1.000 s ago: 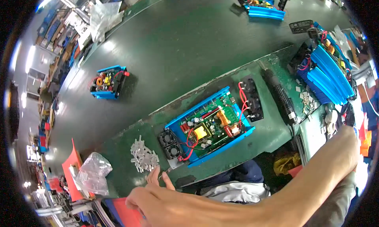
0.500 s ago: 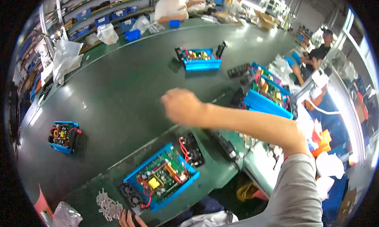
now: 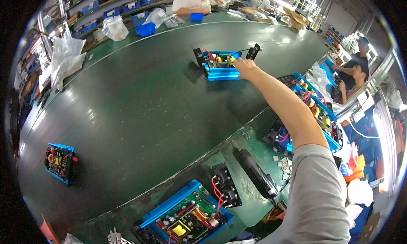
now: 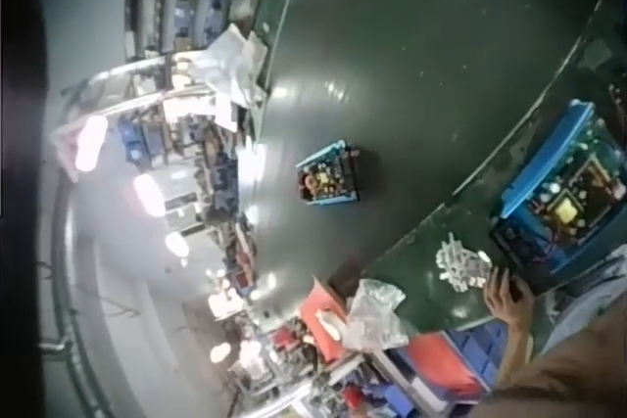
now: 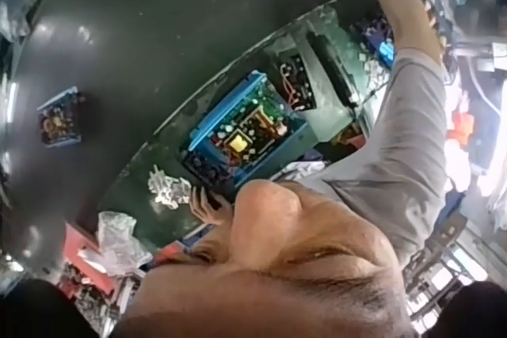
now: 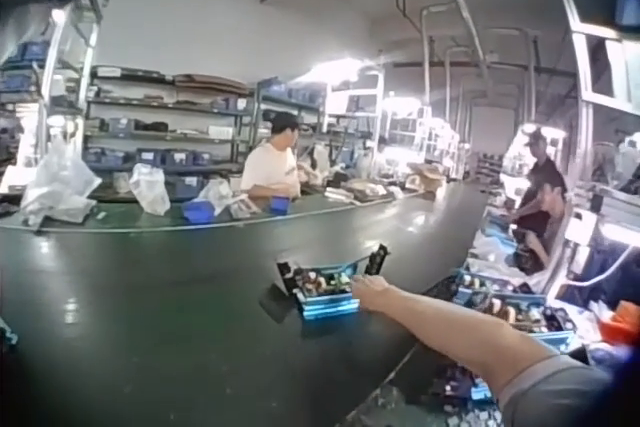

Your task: Assembling components into electronic housings using an electric screwdriver on an assembly line.

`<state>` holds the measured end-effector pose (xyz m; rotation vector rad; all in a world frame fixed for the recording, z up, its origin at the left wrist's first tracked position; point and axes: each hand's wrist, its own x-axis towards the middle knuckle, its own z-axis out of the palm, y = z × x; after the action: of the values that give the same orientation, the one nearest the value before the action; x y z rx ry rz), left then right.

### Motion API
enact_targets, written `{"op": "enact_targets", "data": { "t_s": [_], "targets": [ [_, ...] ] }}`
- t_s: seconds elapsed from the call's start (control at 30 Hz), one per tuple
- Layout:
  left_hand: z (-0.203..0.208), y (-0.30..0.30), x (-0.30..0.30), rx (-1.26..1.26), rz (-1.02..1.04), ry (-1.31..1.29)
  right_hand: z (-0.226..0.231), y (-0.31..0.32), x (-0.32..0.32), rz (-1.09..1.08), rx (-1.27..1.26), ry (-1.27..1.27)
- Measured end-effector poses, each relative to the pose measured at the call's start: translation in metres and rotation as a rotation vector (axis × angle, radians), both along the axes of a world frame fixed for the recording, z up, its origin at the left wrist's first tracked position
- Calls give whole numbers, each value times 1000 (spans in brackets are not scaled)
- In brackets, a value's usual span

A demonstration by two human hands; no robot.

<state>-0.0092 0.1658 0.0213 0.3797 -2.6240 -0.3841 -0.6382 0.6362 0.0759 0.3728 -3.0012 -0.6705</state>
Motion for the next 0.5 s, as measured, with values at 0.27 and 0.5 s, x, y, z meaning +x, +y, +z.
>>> {"op": "enact_targets", "data": {
  "t_s": [0.27,0.5],
  "targets": [
    [-4,-2,-10,-2,20,64,-6,-16,-19,111,82,-34],
    [-5,-5,-12,-28,40,81,-5,-32,-10,184,81,-69]
  ]
}}
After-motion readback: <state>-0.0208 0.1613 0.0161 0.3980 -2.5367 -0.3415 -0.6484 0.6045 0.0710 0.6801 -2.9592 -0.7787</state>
